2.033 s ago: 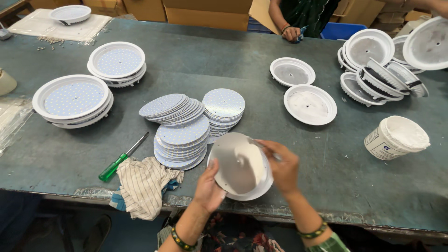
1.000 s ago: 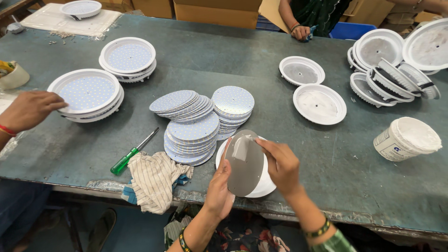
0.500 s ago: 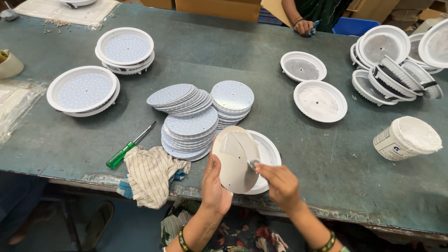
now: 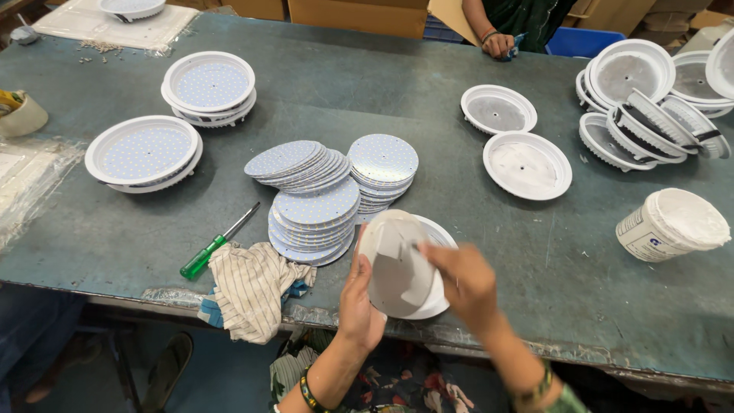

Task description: The person repeatedly picks up circular LED panel components, scoops a white paste from a container with a small spatula, and spreads the paste onto the back surface of each panel. Finished panels are placed into a stack on the table. Another person works nearby on similar components.

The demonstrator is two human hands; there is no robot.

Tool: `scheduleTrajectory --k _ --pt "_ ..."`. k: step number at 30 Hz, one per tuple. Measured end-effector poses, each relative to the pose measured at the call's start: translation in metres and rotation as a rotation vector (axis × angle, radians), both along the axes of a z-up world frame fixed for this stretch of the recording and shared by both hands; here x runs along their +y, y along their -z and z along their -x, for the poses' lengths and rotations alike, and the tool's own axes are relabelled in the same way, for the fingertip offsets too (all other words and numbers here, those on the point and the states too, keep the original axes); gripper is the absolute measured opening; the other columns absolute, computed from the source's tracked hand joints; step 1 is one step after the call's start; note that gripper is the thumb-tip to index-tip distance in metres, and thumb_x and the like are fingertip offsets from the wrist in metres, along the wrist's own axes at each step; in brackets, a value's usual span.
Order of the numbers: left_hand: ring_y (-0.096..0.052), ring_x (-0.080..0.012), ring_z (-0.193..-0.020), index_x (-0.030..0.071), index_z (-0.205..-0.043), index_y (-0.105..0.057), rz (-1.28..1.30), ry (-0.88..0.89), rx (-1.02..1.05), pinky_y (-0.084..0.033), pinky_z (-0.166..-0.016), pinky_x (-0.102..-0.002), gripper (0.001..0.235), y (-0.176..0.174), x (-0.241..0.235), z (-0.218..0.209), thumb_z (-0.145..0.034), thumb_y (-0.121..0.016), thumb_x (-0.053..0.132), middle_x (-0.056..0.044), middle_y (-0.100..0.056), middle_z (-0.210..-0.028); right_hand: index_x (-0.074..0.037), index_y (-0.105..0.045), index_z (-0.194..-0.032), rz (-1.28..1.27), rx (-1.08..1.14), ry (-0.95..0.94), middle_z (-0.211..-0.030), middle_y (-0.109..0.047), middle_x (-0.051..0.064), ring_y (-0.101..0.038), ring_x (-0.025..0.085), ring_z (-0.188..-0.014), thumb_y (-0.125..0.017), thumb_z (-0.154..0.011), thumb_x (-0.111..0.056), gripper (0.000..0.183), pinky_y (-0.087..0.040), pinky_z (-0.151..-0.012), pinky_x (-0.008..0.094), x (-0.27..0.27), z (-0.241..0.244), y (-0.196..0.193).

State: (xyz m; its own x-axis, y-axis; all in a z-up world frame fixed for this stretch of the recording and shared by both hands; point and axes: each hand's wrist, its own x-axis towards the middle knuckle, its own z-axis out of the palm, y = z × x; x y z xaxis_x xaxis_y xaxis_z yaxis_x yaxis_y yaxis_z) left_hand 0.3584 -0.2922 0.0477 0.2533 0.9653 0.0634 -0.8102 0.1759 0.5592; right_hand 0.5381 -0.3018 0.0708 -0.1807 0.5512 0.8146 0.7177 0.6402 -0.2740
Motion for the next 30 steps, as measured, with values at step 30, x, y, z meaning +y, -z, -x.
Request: scheduleTrajectory --k 30 --pt "-0.03 -0.0198 -0.153 0.019 -0.164 -0.021 -0.025 -0.017 0.153 -0.026 -0.122 -0.037 0.062 0.009 -0.011 0.004 -0.106 -0.04 0.031 -0.004 -0.029 -0.168 -0.004 -0.073 -0.109 0.258 0.223 0.041 -0.099 -0.077 0.015 -0.076 0.028 -0.086 -0.069 -0.089 0.003 0.021 -0.059 -0.073 0.034 0.017 0.054 0.0"
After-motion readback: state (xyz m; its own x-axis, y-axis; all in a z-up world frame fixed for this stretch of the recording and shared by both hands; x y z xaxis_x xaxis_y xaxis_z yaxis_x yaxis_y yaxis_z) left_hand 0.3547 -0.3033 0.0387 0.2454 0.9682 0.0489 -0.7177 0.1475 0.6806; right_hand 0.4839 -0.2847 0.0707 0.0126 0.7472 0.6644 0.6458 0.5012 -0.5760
